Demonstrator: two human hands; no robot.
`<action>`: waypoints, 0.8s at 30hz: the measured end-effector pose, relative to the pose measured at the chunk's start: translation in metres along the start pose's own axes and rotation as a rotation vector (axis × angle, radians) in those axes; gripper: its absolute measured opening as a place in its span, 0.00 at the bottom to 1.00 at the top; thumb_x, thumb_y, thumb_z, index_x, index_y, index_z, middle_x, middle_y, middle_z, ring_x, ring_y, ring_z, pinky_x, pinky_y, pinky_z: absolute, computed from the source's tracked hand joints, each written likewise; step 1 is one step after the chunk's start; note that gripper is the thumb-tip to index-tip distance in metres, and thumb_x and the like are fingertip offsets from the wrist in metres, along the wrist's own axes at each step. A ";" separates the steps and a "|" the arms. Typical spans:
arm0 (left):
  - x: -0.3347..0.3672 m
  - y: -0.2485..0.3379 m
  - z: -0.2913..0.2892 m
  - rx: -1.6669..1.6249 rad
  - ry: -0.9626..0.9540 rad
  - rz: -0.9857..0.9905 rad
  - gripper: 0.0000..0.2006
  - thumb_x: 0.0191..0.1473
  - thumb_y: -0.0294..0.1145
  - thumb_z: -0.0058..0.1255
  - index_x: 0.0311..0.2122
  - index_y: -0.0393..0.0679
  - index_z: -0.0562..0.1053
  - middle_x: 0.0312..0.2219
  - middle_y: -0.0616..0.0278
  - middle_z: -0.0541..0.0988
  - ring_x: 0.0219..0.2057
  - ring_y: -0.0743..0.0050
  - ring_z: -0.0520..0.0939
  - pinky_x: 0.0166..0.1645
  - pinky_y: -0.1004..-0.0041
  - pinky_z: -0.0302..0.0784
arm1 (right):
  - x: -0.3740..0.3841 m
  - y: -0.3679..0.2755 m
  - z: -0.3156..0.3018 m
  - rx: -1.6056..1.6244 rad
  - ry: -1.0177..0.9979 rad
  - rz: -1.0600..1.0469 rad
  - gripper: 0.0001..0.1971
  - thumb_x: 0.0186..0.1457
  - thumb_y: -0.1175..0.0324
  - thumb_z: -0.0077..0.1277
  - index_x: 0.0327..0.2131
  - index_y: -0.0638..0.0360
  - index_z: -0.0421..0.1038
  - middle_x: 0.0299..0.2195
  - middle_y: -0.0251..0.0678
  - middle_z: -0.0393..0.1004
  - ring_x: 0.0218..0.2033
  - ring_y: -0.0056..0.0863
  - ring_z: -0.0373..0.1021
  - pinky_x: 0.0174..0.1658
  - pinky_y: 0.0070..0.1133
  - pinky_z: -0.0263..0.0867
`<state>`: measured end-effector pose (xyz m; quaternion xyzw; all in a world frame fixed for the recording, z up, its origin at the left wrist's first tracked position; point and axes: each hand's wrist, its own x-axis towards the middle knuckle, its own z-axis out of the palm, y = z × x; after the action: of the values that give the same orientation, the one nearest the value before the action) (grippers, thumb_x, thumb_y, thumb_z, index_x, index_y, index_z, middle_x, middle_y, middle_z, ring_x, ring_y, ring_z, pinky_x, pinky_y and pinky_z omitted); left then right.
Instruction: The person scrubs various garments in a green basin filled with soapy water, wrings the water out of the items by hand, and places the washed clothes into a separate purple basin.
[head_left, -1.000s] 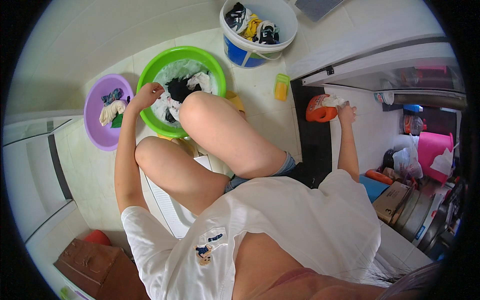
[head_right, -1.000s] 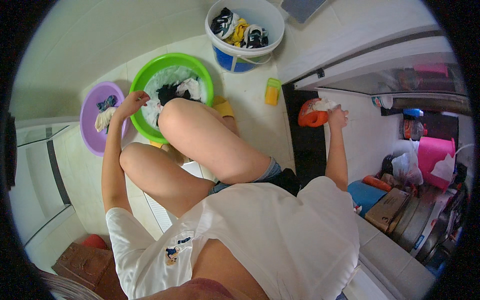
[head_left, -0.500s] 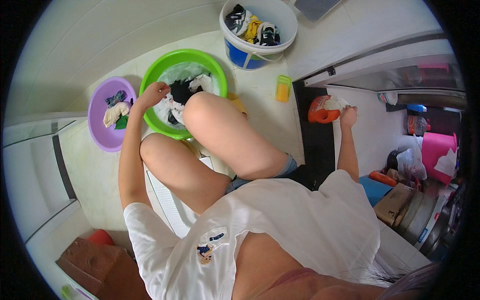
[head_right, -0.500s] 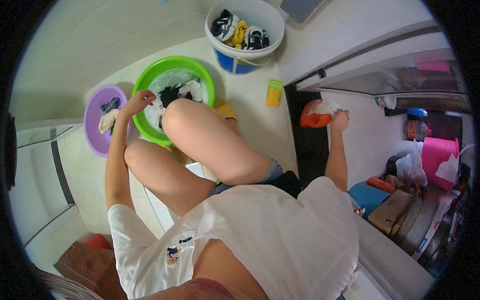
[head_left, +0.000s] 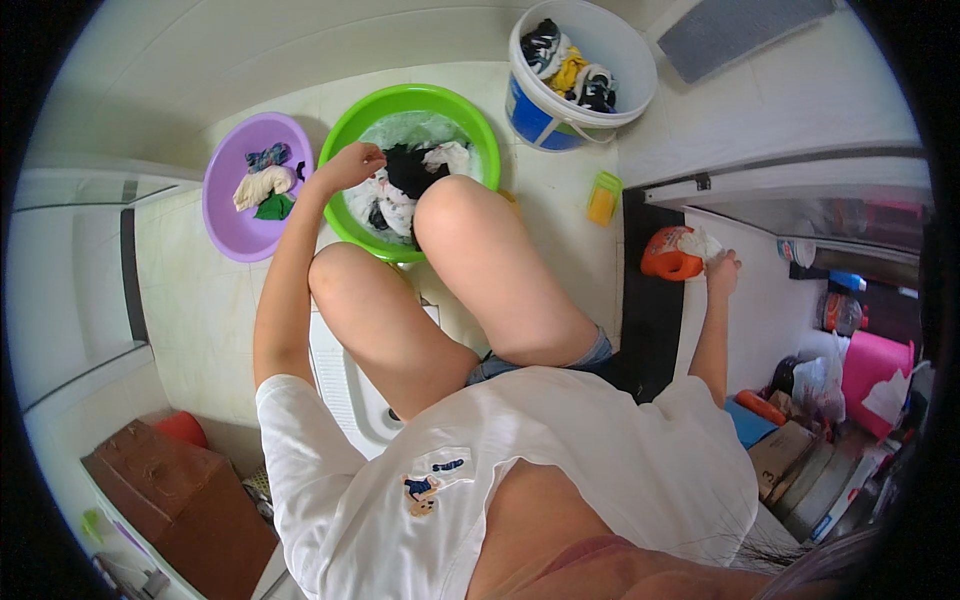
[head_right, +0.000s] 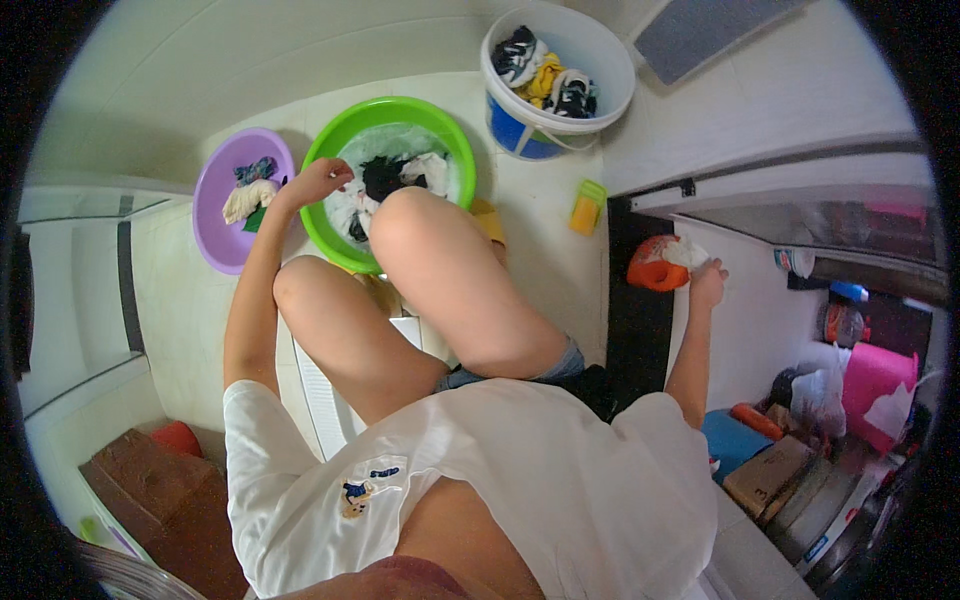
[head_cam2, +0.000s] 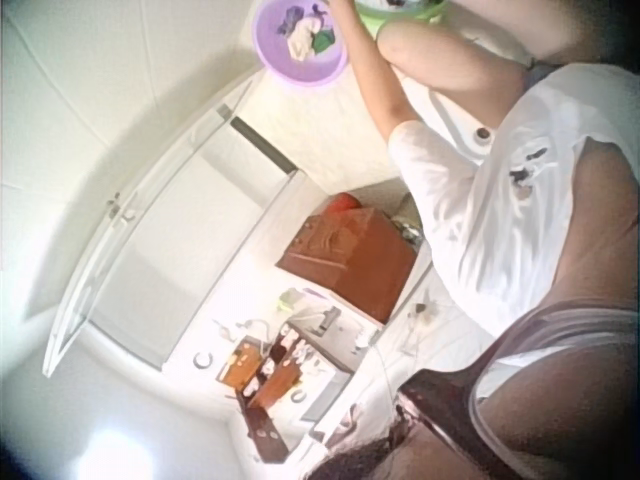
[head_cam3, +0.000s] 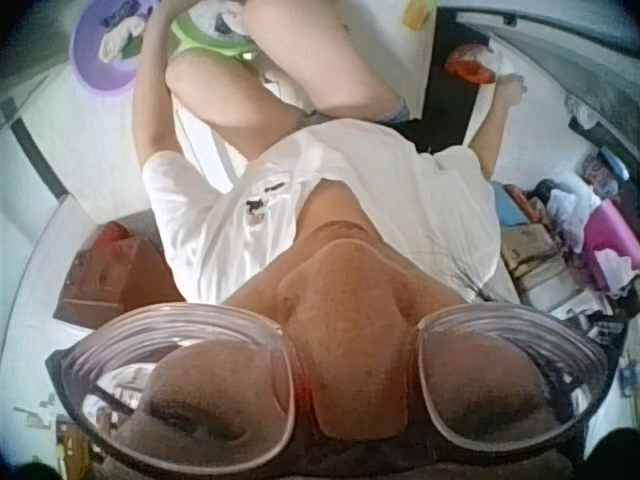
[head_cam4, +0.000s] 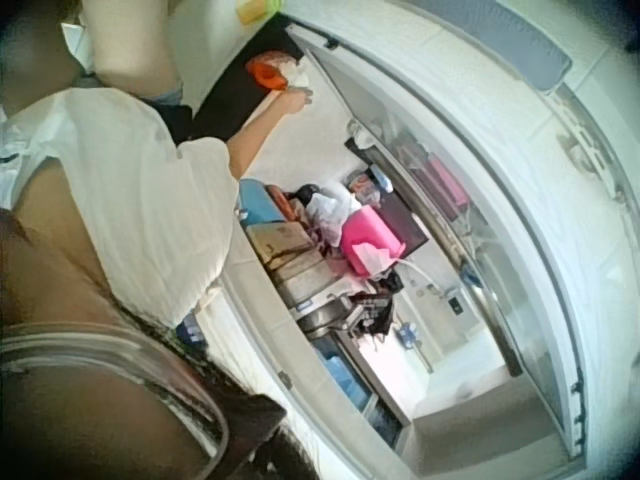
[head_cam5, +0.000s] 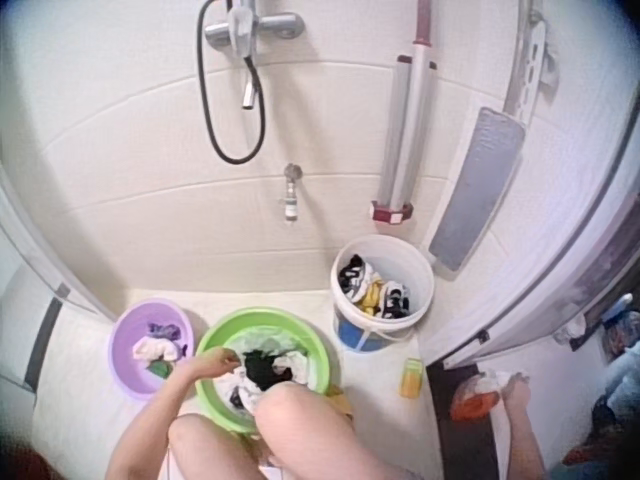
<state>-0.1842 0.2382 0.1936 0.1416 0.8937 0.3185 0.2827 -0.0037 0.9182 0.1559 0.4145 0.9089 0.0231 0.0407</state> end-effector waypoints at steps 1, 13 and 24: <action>-0.001 -0.001 0.001 -0.012 0.006 0.007 0.11 0.51 0.32 0.44 0.35 0.33 0.70 0.28 0.54 0.76 0.28 0.70 0.78 0.34 0.73 0.71 | -0.004 -0.004 -0.008 -0.033 -0.030 -0.025 0.24 0.44 0.66 0.49 0.47 0.52 0.56 0.43 0.43 0.61 0.38 0.49 0.66 0.40 0.36 0.64; -0.006 -0.049 0.012 -0.033 0.051 -0.027 0.11 0.48 0.31 0.43 0.32 0.36 0.73 0.26 0.52 0.77 0.27 0.66 0.78 0.34 0.70 0.71 | -0.060 -0.203 -0.021 0.230 -0.123 -0.849 0.06 0.43 0.71 0.48 0.27 0.61 0.69 0.26 0.43 0.71 0.31 0.42 0.68 0.34 0.30 0.64; -0.002 -0.106 0.061 0.005 0.053 -0.138 0.11 0.46 0.31 0.45 0.34 0.37 0.72 0.27 0.50 0.77 0.29 0.58 0.77 0.35 0.67 0.71 | -0.142 -0.375 0.062 0.453 -0.661 -1.266 0.09 0.43 0.70 0.50 0.31 0.60 0.70 0.26 0.43 0.71 0.31 0.39 0.68 0.35 0.28 0.64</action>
<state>-0.1538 0.1866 0.0868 0.0717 0.9093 0.2995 0.2798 -0.1873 0.5657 0.0735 -0.2044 0.8966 -0.3180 0.2307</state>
